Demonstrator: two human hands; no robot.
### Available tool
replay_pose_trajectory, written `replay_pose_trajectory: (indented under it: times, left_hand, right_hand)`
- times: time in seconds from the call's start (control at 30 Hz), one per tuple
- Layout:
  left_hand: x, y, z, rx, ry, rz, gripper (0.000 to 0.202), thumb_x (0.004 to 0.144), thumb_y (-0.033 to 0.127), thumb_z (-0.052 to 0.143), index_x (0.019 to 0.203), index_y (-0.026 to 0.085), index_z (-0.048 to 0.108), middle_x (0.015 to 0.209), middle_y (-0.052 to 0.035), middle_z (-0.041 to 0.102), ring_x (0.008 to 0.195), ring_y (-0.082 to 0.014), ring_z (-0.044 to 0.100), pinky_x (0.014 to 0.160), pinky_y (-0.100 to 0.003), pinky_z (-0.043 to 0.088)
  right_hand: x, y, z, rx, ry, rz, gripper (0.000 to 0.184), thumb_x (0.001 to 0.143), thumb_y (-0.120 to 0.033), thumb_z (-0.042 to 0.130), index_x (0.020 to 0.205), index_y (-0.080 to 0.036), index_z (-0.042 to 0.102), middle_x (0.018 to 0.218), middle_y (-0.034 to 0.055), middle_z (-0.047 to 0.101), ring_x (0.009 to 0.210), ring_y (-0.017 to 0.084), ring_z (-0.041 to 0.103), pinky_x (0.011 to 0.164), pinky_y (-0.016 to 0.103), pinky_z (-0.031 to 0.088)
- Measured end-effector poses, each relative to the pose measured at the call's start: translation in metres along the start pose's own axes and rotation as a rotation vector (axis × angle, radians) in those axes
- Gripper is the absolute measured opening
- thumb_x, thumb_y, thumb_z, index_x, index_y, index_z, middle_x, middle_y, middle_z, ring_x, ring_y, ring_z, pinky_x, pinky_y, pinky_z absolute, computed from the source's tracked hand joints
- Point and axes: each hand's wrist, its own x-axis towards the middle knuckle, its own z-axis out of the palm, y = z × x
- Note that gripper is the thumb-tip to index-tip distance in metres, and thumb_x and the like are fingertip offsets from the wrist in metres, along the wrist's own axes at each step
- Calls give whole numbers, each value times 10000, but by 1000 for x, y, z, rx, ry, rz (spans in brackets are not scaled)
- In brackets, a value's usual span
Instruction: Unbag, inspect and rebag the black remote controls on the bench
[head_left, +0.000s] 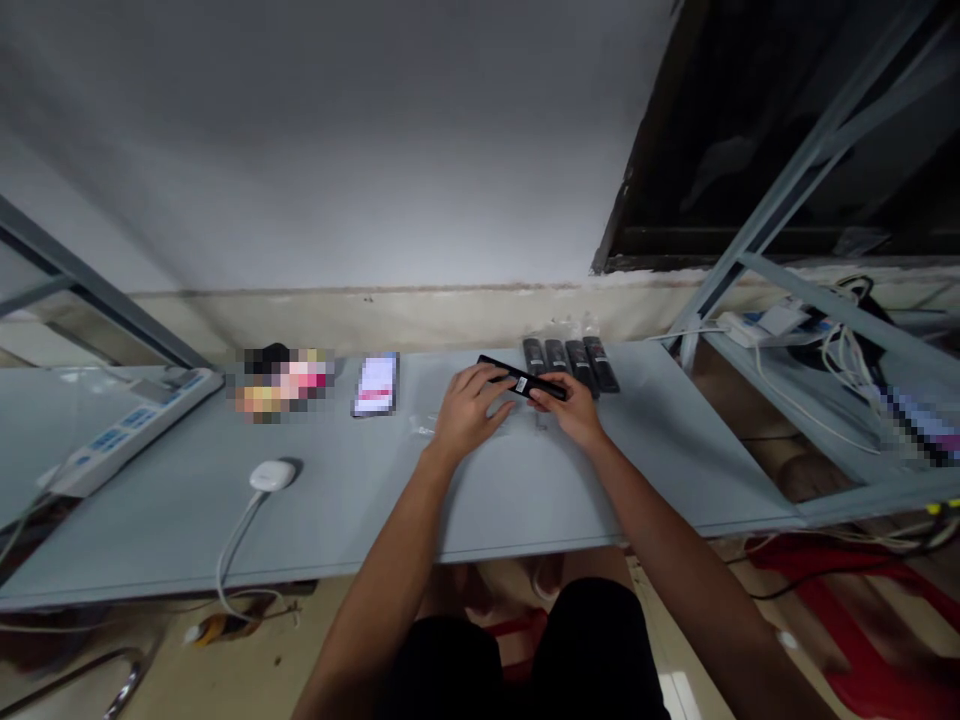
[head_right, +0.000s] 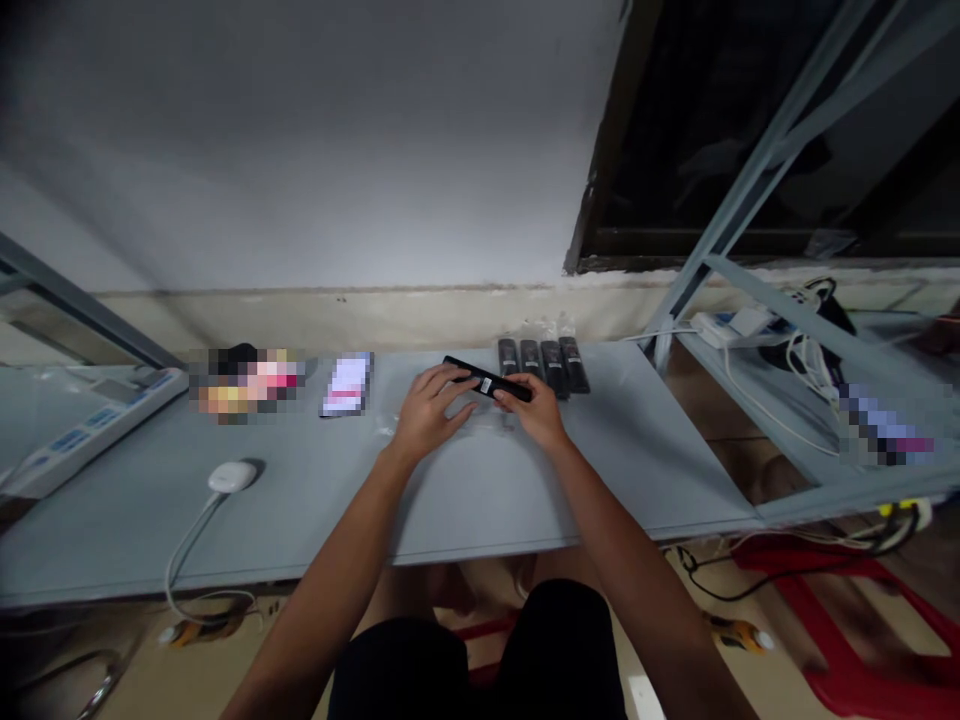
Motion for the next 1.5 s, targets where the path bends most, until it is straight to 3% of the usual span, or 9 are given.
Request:
replay_pose_trajectory:
  times: [0.2,0.47,0.67,0.8,0.9,1.0,1.17,1.33,1.5]
  left_hand:
    - [1,-2,8,68,-89,92,390,1025,336,635,1411,289,671,1466,-75,670,1478,-301,484,1257,-557,353]
    - [1,-6,10,46,-181,78,391,1034,325,618,1418,284,679,1372,-93,714,1300,-294,594,1115,-489,452]
    - [-2,-19,5,76,-192,-5,414,1008,318,645,1418,278,680,1385,-93,709,1274,-309,588,1064,-483,466]
    - [0,-25,0,95,-192,-46,409,978,280,668,1385,256,694,1351,-97,728,1245,-318,605,1047,-499,473]
    - [3,-28,-4,119,-163,-92,436,946,231,672,1382,246,692,1350,-108,722,1247,-335,603,1042,-519,481]
    - [3,-29,-5,121,-156,-126,460,923,207,667,1381,236,689,1340,-116,718,1252,-340,602,1052,-523,489]
    - [2,-33,-1,90,-172,-132,457,903,204,669,1357,242,700,1321,-101,724,1233,-329,615,1062,-515,503]
    - [2,-39,-1,82,-158,-128,456,892,200,673,1347,216,698,1329,-112,716,1250,-336,607,1085,-523,500]
    - [4,-40,-2,84,-156,-152,453,872,190,675,1323,234,696,1330,-112,714,1250,-348,609,1080,-540,495]
  right_hand:
    - [0,-3,-5,2,-125,54,539,590,-520,989,954,-224,723,960,56,801,771,238,778,735,407,675]
    - [1,-5,-9,-24,-202,65,447,673,-498,950,983,-230,771,953,47,806,749,211,790,675,332,668]
    - [8,4,-8,-102,-135,-8,576,720,-528,905,1168,-199,753,789,27,774,567,160,711,486,257,569]
    - [11,7,-9,-235,-93,-40,572,756,-586,868,1137,-173,763,606,-1,688,439,132,602,397,244,452]
    - [11,5,-12,-292,-78,-94,513,797,-640,822,1030,-186,774,612,21,705,407,120,540,391,260,413]
    - [10,4,-15,-261,-54,-127,519,823,-653,794,1100,-216,759,729,32,770,397,107,491,394,269,397]
    - [11,5,-19,-240,48,-196,489,860,-681,748,1100,-255,748,583,-50,609,446,123,489,442,252,400]
    - [12,3,-17,-210,33,-264,544,936,-667,640,1258,-249,771,743,8,723,537,137,528,526,276,468]
    - [13,3,-17,-228,-60,-247,531,843,-573,765,1269,-259,803,1063,50,774,705,159,627,621,296,556]
